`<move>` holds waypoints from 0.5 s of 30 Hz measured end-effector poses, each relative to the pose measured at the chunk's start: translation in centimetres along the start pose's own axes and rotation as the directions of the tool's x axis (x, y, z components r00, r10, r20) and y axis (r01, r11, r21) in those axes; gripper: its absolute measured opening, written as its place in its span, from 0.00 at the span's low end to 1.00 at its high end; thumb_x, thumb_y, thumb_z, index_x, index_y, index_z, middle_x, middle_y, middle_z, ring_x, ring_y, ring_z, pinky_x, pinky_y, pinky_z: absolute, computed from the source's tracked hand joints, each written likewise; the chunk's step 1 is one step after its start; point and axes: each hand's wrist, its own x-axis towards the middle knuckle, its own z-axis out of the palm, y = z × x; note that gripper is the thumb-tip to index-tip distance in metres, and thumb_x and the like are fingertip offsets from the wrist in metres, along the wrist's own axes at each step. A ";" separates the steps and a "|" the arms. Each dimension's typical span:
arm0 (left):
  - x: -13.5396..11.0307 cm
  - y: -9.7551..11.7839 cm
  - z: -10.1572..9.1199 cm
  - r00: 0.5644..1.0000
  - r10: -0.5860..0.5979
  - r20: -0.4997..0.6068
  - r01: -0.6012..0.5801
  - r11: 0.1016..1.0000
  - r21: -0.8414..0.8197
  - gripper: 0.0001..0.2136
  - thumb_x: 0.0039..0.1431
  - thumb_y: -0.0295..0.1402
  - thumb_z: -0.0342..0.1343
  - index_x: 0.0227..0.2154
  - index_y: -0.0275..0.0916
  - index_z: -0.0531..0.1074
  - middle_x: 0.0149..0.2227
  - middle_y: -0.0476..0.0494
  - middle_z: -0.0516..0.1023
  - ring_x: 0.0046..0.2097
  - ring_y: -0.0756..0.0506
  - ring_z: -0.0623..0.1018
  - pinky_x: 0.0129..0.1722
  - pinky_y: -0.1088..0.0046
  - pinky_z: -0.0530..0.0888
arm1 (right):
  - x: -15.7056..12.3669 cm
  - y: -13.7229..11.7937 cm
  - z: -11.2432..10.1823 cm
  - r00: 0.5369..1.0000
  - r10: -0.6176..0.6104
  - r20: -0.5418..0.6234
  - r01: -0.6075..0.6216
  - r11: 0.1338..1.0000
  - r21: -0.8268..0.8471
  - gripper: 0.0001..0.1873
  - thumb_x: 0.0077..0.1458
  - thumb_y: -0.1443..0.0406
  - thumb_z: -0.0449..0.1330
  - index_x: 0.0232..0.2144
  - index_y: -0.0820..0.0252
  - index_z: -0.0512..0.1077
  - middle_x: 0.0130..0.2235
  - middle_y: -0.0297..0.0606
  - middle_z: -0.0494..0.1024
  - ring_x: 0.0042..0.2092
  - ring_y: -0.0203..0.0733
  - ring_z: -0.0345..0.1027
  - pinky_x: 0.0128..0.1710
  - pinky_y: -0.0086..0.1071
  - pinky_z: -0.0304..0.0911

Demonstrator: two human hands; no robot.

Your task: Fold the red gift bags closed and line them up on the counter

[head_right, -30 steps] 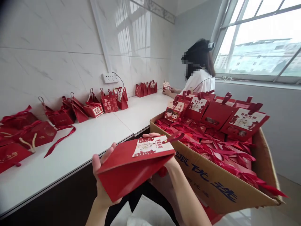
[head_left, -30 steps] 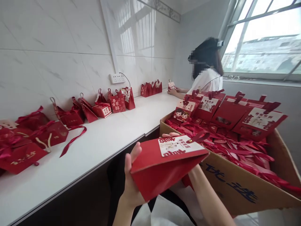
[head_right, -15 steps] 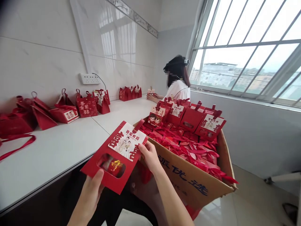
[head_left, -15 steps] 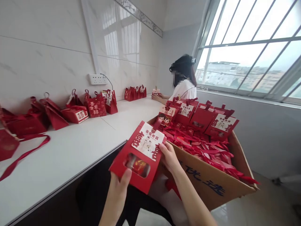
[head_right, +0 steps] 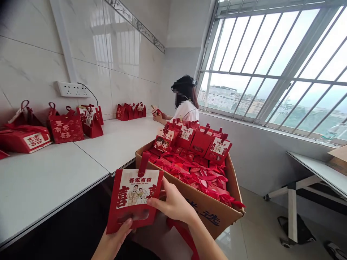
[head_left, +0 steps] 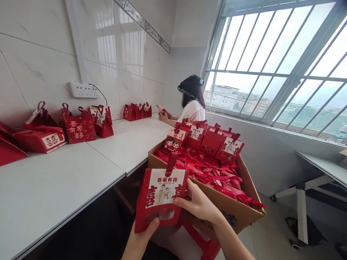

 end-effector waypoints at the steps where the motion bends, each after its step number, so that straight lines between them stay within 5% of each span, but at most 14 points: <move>1: 0.0 -0.1 0.0 1.000 -0.009 0.026 0.009 1.000 -0.004 0.29 0.31 0.48 0.70 0.38 0.39 0.76 0.40 0.40 0.80 0.49 0.32 0.76 0.55 0.54 0.70 | -0.2 0.1 0.0 1.000 -0.002 -0.009 0.002 1.000 0.001 0.25 0.54 0.57 0.62 0.52 0.55 0.63 0.51 0.43 0.74 0.50 0.48 0.70 0.50 0.43 0.67; 10: -0.5 1.1 -1.2 0.991 0.125 -0.043 -0.120 0.988 0.092 0.28 0.34 0.44 0.70 0.41 0.37 0.75 0.39 0.41 0.80 0.45 0.35 0.78 0.49 0.60 0.74 | 0.8 1.9 1.1 0.996 0.079 0.039 -0.085 0.981 0.174 0.24 0.51 0.56 0.65 0.47 0.57 0.65 0.48 0.44 0.76 0.50 0.49 0.70 0.51 0.46 0.66; 15: -0.7 1.8 -1.6 0.995 0.100 -0.031 -0.096 0.989 0.116 0.23 0.39 0.48 0.67 0.36 0.38 0.77 0.38 0.42 0.81 0.44 0.37 0.78 0.48 0.63 0.74 | 1.8 1.5 1.6 0.995 0.078 0.063 -0.087 0.982 0.168 0.25 0.52 0.58 0.64 0.51 0.56 0.64 0.51 0.44 0.74 0.51 0.48 0.69 0.53 0.45 0.65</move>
